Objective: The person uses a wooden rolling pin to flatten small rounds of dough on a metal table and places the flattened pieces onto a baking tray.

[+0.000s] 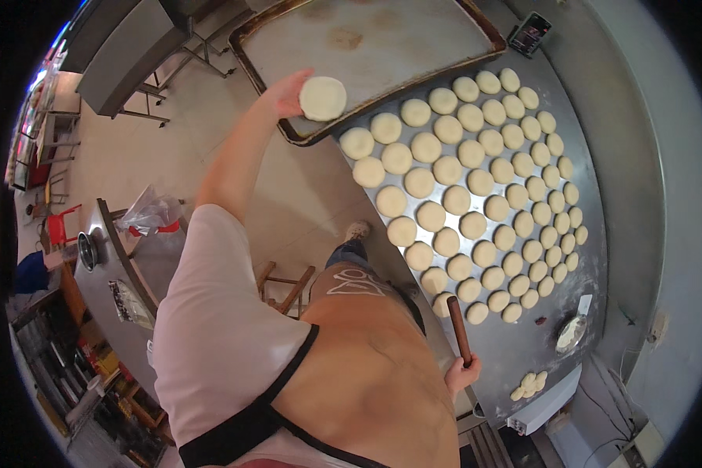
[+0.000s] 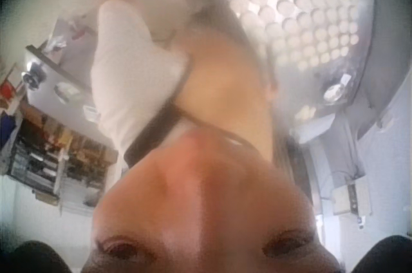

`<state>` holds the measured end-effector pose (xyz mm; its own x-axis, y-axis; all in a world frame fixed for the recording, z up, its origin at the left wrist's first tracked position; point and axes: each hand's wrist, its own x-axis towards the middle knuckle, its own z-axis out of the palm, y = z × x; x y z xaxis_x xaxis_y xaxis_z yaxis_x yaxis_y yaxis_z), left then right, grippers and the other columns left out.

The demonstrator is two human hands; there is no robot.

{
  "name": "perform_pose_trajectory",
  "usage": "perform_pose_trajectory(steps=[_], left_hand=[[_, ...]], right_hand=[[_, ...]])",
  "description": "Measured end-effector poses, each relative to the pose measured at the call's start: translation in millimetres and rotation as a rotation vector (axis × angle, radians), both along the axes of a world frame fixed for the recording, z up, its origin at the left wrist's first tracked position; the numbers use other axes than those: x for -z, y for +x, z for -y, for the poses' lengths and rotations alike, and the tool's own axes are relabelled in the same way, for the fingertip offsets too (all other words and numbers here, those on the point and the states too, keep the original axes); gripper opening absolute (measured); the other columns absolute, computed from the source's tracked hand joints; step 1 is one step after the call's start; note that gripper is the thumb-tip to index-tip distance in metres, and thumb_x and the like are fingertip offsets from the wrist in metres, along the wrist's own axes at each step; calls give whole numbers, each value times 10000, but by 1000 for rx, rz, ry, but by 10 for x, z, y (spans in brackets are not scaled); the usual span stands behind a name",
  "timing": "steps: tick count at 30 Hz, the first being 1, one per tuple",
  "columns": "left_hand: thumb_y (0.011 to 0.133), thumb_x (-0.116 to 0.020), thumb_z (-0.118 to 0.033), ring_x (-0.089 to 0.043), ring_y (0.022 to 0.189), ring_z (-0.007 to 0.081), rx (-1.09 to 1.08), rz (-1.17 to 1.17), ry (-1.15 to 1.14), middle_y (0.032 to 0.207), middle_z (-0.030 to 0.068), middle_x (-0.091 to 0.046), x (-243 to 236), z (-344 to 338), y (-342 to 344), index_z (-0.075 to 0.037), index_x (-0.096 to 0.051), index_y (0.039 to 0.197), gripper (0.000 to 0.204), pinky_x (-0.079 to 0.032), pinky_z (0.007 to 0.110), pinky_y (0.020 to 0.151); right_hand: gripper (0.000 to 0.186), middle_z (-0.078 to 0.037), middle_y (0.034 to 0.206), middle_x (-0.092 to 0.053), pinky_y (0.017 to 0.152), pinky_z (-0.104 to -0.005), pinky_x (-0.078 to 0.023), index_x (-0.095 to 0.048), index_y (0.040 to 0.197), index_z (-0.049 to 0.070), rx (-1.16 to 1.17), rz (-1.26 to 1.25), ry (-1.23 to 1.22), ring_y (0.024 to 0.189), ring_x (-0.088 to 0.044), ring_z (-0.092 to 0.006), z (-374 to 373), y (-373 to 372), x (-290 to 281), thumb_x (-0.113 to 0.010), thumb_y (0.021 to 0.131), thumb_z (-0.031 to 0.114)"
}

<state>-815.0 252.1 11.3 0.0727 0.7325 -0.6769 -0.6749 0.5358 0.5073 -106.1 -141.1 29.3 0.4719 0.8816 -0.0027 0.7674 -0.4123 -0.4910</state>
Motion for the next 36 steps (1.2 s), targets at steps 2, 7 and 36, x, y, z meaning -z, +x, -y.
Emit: perform_pose_trajectory(steps=[2, 7, 36], left_hand=[[1072, -521, -384, -662, 1196, 268, 50, -176, -28, 1326, 134, -676, 93, -41, -49, 7, -584, 1348, 482, -502, 449, 1085], [1038, -599, -375, -673, 1179, 266, 284, -552, 36, 1266, 152, -703, 118, -110, -20, -32, -601, 1357, 468, -526, 433, 1030], [919, -732, -292, -686, 835, 363, 788, -1176, 424, 885, 184, -698, -448, 2945, 5377, -48, -645, 1146, 344, -528, 448, 750]], right_hand=[[275, -198, 923, -671, 792, -447, -508, -659, 1029, -57, 56, -33, -48, 828, -628, -353, -18, -30, 38, -617, 784, 61], [273, -209, 906, -658, 780, -450, -508, -662, 1009, -48, -62, 133, 13, 819, -624, -375, -25, -169, -4, -648, 771, 86], [350, -205, 1085, -690, 853, -478, -544, -573, 1163, 30, -457, -546, 71, 999, -680, -418, -936, 44, 661, -743, 878, 142]])
